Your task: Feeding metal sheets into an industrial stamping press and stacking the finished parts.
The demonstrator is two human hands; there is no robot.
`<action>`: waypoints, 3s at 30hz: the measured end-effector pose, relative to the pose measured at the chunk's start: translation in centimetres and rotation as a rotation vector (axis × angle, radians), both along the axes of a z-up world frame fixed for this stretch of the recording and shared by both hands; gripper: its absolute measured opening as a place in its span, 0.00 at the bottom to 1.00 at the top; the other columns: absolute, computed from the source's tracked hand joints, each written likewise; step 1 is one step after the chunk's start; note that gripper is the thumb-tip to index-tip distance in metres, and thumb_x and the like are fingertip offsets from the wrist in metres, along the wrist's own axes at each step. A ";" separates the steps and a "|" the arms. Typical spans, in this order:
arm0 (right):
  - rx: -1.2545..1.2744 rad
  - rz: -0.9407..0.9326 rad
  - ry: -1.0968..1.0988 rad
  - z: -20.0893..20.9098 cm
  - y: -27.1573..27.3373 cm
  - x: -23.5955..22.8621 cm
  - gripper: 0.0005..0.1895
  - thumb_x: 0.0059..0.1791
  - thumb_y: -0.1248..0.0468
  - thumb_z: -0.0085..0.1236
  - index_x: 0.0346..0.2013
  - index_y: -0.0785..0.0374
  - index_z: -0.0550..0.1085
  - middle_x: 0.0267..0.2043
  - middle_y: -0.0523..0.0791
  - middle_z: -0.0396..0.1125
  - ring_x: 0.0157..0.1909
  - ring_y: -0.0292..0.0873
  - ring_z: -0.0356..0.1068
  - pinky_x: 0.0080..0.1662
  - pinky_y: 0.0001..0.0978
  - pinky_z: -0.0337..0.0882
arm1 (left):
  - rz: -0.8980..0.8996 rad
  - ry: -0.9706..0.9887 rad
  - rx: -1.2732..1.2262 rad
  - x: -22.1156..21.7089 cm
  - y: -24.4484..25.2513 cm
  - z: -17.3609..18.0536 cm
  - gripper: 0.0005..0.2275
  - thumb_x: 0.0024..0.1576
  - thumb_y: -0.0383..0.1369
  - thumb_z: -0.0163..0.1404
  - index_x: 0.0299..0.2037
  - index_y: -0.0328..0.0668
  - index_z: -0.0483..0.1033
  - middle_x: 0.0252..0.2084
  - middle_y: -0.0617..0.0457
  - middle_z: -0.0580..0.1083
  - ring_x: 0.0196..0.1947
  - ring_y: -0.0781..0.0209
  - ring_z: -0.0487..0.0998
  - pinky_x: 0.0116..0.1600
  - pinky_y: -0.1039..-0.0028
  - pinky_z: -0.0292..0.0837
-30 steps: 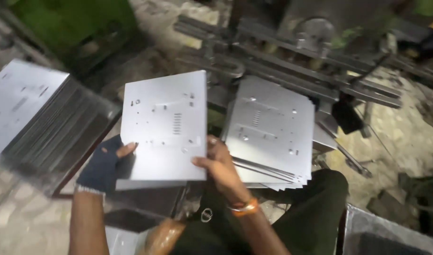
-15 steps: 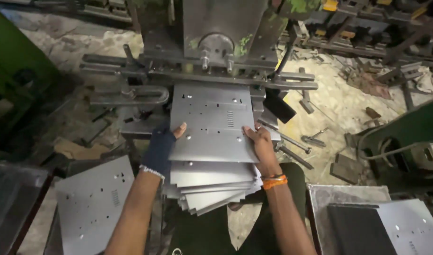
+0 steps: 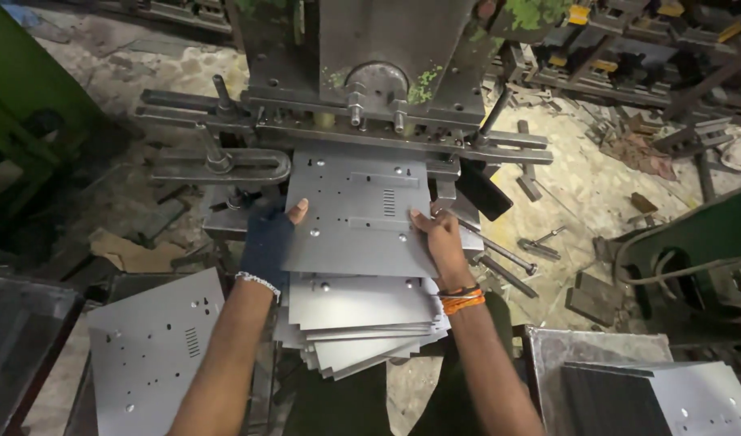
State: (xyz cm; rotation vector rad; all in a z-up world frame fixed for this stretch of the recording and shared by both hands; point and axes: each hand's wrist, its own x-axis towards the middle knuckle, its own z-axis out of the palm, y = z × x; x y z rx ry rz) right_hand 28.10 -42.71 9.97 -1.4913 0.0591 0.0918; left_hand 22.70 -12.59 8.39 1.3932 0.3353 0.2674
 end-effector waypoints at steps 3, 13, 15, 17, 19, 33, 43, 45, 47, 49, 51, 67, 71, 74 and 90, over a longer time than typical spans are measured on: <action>-0.007 -0.004 -0.032 -0.6 -0.3 0.2 0.11 0.49 0.62 0.64 0.30 0.66 0.73 0.28 0.39 0.66 0.31 0.33 0.63 0.35 0.27 0.64 | -0.020 -0.013 -0.014 0.1 -0.2 0.5 0.11 0.54 0.38 0.61 0.37 0.37 0.82 0.31 0.61 0.77 0.31 0.69 0.73 0.40 0.76 0.68; 0.013 -0.086 0.074 1.2 0.8 -0.8 0.11 0.47 0.60 0.64 0.29 0.60 0.70 0.26 0.38 0.66 0.30 0.33 0.63 0.35 0.29 0.66 | 0.026 0.047 0.071 1.4 0.8 -2.9 0.17 0.57 0.42 0.62 0.25 0.36 0.74 0.23 0.62 0.66 0.25 0.66 0.61 0.32 0.68 0.56; 0.037 -0.148 0.086 0.4 0.6 -0.6 0.15 0.46 0.60 0.67 0.28 0.59 0.66 0.28 0.37 0.65 0.32 0.32 0.64 0.37 0.29 0.69 | 0.065 0.002 0.174 1.6 0.8 -3.0 0.17 0.56 0.42 0.61 0.24 0.38 0.73 0.21 0.61 0.66 0.23 0.65 0.61 0.31 0.68 0.56; 0.005 -0.131 0.050 -2.4 -0.5 0.8 0.19 0.47 0.60 0.68 0.27 0.62 0.64 0.30 0.40 0.65 0.33 0.34 0.63 0.36 0.30 0.69 | 0.066 -0.041 0.209 2.1 1.0 -3.7 0.17 0.56 0.42 0.61 0.24 0.39 0.74 0.21 0.61 0.67 0.24 0.65 0.62 0.32 0.68 0.58; -0.029 -0.109 0.014 -3.0 -0.8 1.2 0.22 0.48 0.59 0.69 0.27 0.65 0.62 0.31 0.42 0.64 0.33 0.35 0.63 0.36 0.31 0.68 | 0.073 -0.084 0.244 2.3 1.2 -4.2 0.16 0.56 0.42 0.61 0.25 0.39 0.74 0.21 0.61 0.68 0.24 0.65 0.64 0.32 0.69 0.60; -0.758 0.251 -0.145 3.7 -1.7 0.2 0.33 0.42 0.56 0.75 0.53 0.72 0.69 0.44 0.54 0.73 0.45 0.47 0.73 0.47 0.37 0.74 | -0.290 0.095 -0.615 -7.1 -0.5 6.1 0.33 0.61 0.59 0.38 0.63 0.37 0.70 0.57 0.44 0.76 0.56 0.51 0.76 0.61 0.63 0.70; -0.894 0.711 -0.651 9.4 8.8 -3.0 0.42 0.42 0.61 0.72 0.70 0.50 0.66 0.80 0.51 0.41 0.80 0.57 0.39 0.69 0.65 0.41 | -0.218 -0.128 -0.231 -8.0 1.0 -2.0 0.26 0.61 0.47 0.50 0.62 0.33 0.70 0.54 0.42 0.74 0.50 0.50 0.75 0.54 0.58 0.73; -0.921 0.657 -0.642 8.5 8.9 -3.5 0.42 0.42 0.53 0.70 0.69 0.51 0.63 0.79 0.52 0.42 0.79 0.57 0.41 0.71 0.62 0.41 | -0.384 0.081 -0.552 -8.1 0.6 -1.7 0.24 0.59 0.43 0.55 0.61 0.35 0.73 0.51 0.46 0.76 0.48 0.53 0.76 0.53 0.61 0.73; -0.937 0.613 -0.597 8.1 7.8 -4.2 0.41 0.44 0.51 0.69 0.68 0.53 0.63 0.78 0.52 0.45 0.78 0.57 0.43 0.70 0.61 0.44 | -0.414 0.103 -0.541 -8.3 -1.2 1.2 0.25 0.56 0.41 0.58 0.60 0.34 0.73 0.51 0.45 0.76 0.48 0.52 0.76 0.53 0.61 0.74; -0.954 0.567 -0.550 7.2 5.6 -4.3 0.40 0.45 0.49 0.68 0.68 0.56 0.64 0.77 0.52 0.47 0.78 0.57 0.44 0.68 0.59 0.47 | -0.447 0.127 -0.530 -8.0 -2.2 3.4 0.26 0.53 0.39 0.61 0.59 0.33 0.74 0.50 0.45 0.76 0.47 0.52 0.77 0.52 0.60 0.74; -0.947 0.256 -0.717 6.1 2.6 -3.6 0.38 0.44 0.48 0.68 0.61 0.66 0.67 0.68 0.55 0.61 0.73 0.58 0.55 0.68 0.50 0.56 | -0.437 0.148 -0.357 -7.0 -2.5 5.2 0.29 0.46 0.38 0.64 0.58 0.32 0.74 0.53 0.43 0.78 0.51 0.50 0.79 0.55 0.62 0.74; -0.034 0.095 -0.169 -0.4 -1.5 2.1 0.20 0.48 0.66 0.62 0.49 0.79 0.76 0.45 0.47 0.74 0.44 0.37 0.71 0.48 0.29 0.69 | -0.121 0.167 0.659 5.4 1.0 1.8 0.32 0.50 0.59 0.56 0.49 0.35 0.80 0.49 0.36 0.79 0.52 0.40 0.78 0.56 0.58 0.70; -0.067 0.008 -0.108 1.1 -0.1 1.5 0.23 0.47 0.65 0.63 0.54 0.76 0.73 0.46 0.47 0.74 0.45 0.38 0.71 0.50 0.28 0.69 | -0.074 0.084 0.761 5.9 2.1 -0.1 0.34 0.51 0.60 0.56 0.49 0.31 0.78 0.51 0.32 0.76 0.55 0.36 0.75 0.59 0.57 0.68; -0.004 0.046 -0.114 1.2 0.0 1.3 0.23 0.47 0.65 0.61 0.54 0.77 0.73 0.47 0.47 0.74 0.46 0.39 0.71 0.51 0.28 0.69 | -0.047 -0.017 0.798 7.4 2.9 -3.2 0.34 0.52 0.61 0.56 0.47 0.28 0.78 0.51 0.31 0.76 0.56 0.36 0.74 0.61 0.57 0.67; -0.105 -0.127 -0.062 -3.3 -1.8 1.7 0.23 0.49 0.65 0.66 0.54 0.72 0.70 0.48 0.45 0.65 0.47 0.38 0.65 0.50 0.32 0.68 | -0.007 -0.100 0.376 2.1 0.4 2.1 0.24 0.51 0.44 0.63 0.49 0.31 0.79 0.46 0.42 0.81 0.46 0.49 0.80 0.53 0.65 0.71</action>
